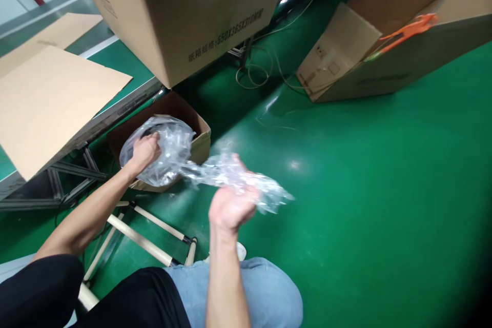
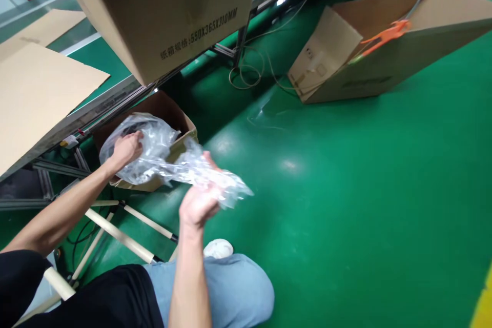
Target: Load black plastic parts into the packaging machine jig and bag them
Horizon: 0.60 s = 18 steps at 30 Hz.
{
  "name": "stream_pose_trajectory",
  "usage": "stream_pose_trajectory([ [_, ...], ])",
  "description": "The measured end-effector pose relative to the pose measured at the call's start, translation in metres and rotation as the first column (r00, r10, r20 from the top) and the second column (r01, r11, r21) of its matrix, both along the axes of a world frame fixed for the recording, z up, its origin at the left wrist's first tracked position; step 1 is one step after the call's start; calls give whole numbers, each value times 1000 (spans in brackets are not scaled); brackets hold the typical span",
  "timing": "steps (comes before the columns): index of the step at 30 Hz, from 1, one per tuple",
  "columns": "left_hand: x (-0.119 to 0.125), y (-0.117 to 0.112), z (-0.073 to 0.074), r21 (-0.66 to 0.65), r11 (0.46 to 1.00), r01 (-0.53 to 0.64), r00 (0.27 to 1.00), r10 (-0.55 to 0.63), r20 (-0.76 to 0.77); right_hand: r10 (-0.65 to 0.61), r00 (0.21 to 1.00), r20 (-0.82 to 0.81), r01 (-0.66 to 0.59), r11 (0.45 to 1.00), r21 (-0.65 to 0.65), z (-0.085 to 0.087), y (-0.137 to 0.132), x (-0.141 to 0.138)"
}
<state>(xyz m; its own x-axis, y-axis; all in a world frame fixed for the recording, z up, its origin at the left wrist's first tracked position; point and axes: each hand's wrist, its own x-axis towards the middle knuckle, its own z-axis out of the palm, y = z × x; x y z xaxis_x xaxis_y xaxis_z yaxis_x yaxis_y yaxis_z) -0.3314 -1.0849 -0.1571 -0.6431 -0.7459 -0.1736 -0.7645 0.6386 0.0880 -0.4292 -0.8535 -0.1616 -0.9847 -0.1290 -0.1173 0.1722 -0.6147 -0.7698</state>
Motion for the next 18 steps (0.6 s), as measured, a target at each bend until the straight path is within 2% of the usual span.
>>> stream_pose_trajectory([
  [2,13,-11,-4,17,997,-77,997,77,0,-64,995,76,67,997,-29,7,23,-22],
  [5,20,-22,-14,79,992,-103,991,108,-73,14,982,187,-2,998,-64,6,54,-39],
  [8,13,-27,-23,140,989,-54,977,81,-197,128,945,300,-103,990,-99,-6,71,-32],
  [10,7,-24,-22,143,989,-46,961,83,-263,129,928,350,-110,991,-75,-14,77,-23],
  [13,-1,4,-9,104,994,-28,926,65,-372,136,925,354,-138,990,-19,-21,88,-11],
  [15,-6,43,4,189,976,107,867,1,-498,152,933,328,-158,987,-8,-21,97,-3],
  [16,-9,68,11,300,923,240,823,-29,-568,159,935,318,-165,986,-7,-20,102,1],
  [17,-13,94,17,424,823,378,786,-44,-616,173,934,313,-180,984,-7,-18,107,6],
  [18,-17,122,24,532,672,515,759,-68,-648,191,931,312,-199,980,-7,-17,113,12],
])
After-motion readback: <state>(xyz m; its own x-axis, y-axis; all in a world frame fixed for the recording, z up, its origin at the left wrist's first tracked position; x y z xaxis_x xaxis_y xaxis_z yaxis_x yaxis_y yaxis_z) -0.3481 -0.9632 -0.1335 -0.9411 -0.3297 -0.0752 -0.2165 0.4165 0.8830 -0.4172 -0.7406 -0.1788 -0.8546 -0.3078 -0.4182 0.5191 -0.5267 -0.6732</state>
